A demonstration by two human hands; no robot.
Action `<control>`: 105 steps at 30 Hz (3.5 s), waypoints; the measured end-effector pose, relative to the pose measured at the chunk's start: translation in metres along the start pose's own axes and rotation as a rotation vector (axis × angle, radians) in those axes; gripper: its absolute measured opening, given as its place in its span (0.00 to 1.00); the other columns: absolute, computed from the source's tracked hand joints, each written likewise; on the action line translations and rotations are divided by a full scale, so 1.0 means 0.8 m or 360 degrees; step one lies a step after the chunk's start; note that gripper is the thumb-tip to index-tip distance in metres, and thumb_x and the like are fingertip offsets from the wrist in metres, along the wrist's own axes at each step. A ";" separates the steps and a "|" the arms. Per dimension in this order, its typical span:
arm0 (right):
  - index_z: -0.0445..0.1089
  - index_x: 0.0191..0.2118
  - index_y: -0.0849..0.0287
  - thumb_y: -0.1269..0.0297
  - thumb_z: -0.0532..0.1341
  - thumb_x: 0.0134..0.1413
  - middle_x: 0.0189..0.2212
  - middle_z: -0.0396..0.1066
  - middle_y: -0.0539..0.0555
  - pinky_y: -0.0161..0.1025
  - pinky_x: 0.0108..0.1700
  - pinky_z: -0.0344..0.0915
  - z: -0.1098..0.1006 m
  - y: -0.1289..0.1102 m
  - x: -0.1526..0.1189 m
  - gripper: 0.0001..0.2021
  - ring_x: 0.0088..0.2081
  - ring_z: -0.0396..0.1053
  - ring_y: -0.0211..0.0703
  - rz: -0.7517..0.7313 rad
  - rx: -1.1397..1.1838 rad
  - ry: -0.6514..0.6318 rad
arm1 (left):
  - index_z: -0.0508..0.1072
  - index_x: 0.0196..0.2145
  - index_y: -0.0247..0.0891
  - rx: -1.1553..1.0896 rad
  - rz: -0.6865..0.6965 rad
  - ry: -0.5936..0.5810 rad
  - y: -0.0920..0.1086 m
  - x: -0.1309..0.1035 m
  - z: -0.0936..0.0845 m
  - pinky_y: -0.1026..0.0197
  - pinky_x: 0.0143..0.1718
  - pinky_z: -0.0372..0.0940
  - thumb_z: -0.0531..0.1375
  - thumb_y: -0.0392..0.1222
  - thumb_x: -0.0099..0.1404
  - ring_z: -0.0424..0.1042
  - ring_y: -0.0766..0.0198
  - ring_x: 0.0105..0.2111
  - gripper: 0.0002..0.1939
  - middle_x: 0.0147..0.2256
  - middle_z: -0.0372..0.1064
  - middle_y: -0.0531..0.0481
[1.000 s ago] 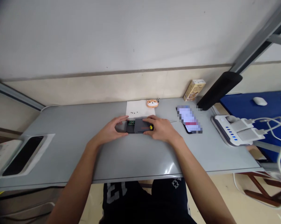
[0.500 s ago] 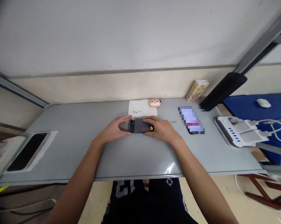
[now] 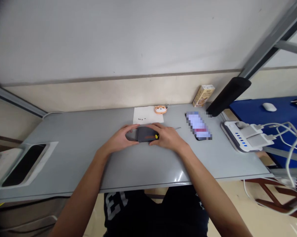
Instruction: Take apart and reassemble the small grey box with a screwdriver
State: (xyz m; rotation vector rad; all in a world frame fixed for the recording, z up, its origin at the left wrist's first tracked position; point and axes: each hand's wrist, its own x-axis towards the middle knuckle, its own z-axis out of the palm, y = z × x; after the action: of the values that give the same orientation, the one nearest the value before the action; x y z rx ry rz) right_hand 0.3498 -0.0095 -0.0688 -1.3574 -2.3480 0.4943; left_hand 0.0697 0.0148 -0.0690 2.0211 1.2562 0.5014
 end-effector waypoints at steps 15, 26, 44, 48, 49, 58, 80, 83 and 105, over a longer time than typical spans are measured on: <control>0.51 0.72 0.42 0.53 0.71 0.54 0.67 0.65 0.53 0.50 0.49 0.73 0.009 -0.005 0.003 0.44 0.53 0.75 0.58 0.0038 0.0042 -0.0002 | 0.57 0.71 0.46 -0.0064 0.0099 -0.0114 -0.035 0.006 -0.017 0.46 0.69 0.57 0.62 0.45 0.66 0.61 0.50 0.67 0.38 0.69 0.57 0.45; 0.55 0.70 0.41 0.58 0.62 0.64 0.63 0.70 0.48 0.47 0.45 0.73 0.023 -0.009 0.007 0.32 0.48 0.78 0.51 -0.0058 -0.0029 0.0009 | 0.57 0.71 0.43 -0.0199 0.0129 -0.0137 -0.037 0.011 -0.026 0.44 0.73 0.48 0.55 0.31 0.54 0.56 0.51 0.70 0.46 0.70 0.57 0.48; 0.64 0.66 0.46 0.40 0.63 0.59 0.61 0.71 0.54 0.46 0.45 0.70 0.001 -0.012 -0.001 0.33 0.48 0.76 0.53 0.0017 -0.0017 0.0133 | 0.64 0.66 0.48 0.0105 0.0032 -0.0125 -0.015 0.000 -0.021 0.50 0.58 0.66 0.70 0.54 0.57 0.68 0.53 0.52 0.42 0.57 0.67 0.46; 0.56 0.70 0.46 0.44 0.69 0.53 0.64 0.67 0.57 0.46 0.45 0.70 0.003 -0.011 -0.002 0.42 0.47 0.76 0.53 0.0011 0.0000 0.0007 | 0.64 0.67 0.49 0.0086 -0.0002 -0.0101 -0.016 0.000 -0.019 0.51 0.58 0.66 0.71 0.55 0.57 0.68 0.52 0.53 0.43 0.59 0.66 0.46; 0.56 0.70 0.46 0.47 0.69 0.54 0.64 0.67 0.57 0.46 0.45 0.70 0.003 -0.011 -0.002 0.41 0.47 0.76 0.53 0.0027 -0.0004 0.0000 | 0.64 0.67 0.50 0.0086 -0.0008 -0.0100 -0.015 0.000 -0.019 0.51 0.58 0.66 0.71 0.55 0.57 0.68 0.52 0.53 0.43 0.59 0.66 0.46; 0.60 0.68 0.47 0.57 0.65 0.58 0.63 0.68 0.55 0.48 0.46 0.70 -0.028 0.000 -0.014 0.33 0.47 0.77 0.55 0.0106 -0.0079 -0.0002 | 0.65 0.66 0.52 0.0152 -0.0001 -0.0072 -0.005 -0.007 -0.026 0.50 0.57 0.67 0.69 0.51 0.58 0.68 0.52 0.52 0.39 0.58 0.65 0.46; 0.69 0.60 0.43 0.59 0.66 0.54 0.61 0.71 0.49 0.52 0.47 0.73 -0.054 0.023 -0.029 0.26 0.45 0.77 0.54 0.0245 -0.0069 -0.0044 | 0.69 0.60 0.51 0.0409 0.0256 0.0042 0.021 0.004 0.013 0.42 0.69 0.44 0.66 0.51 0.65 0.64 0.49 0.62 0.27 0.60 0.69 0.49; 0.69 0.60 0.44 0.61 0.67 0.54 0.60 0.72 0.49 0.52 0.48 0.73 -0.051 0.026 -0.029 0.26 0.46 0.77 0.55 0.0265 -0.0052 -0.0100 | 0.69 0.60 0.50 0.0396 0.0250 0.0076 0.017 0.004 0.015 0.42 0.69 0.44 0.66 0.50 0.65 0.66 0.50 0.61 0.27 0.60 0.70 0.49; 0.73 0.31 0.56 0.50 0.56 0.68 0.24 0.70 0.50 0.35 0.25 0.64 -0.009 -0.028 -0.012 0.19 0.23 0.69 0.37 0.0241 0.0982 0.0975 | 0.70 0.56 0.49 0.0439 0.0352 0.0045 0.029 0.007 0.026 0.45 0.63 0.54 0.69 0.47 0.63 0.68 0.49 0.57 0.25 0.55 0.72 0.50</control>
State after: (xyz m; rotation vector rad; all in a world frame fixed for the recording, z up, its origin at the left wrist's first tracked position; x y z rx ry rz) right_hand 0.3415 -0.0275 -0.0530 -1.1669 -1.4454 0.6613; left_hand 0.0998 0.0056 -0.0664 2.4097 1.1765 0.4814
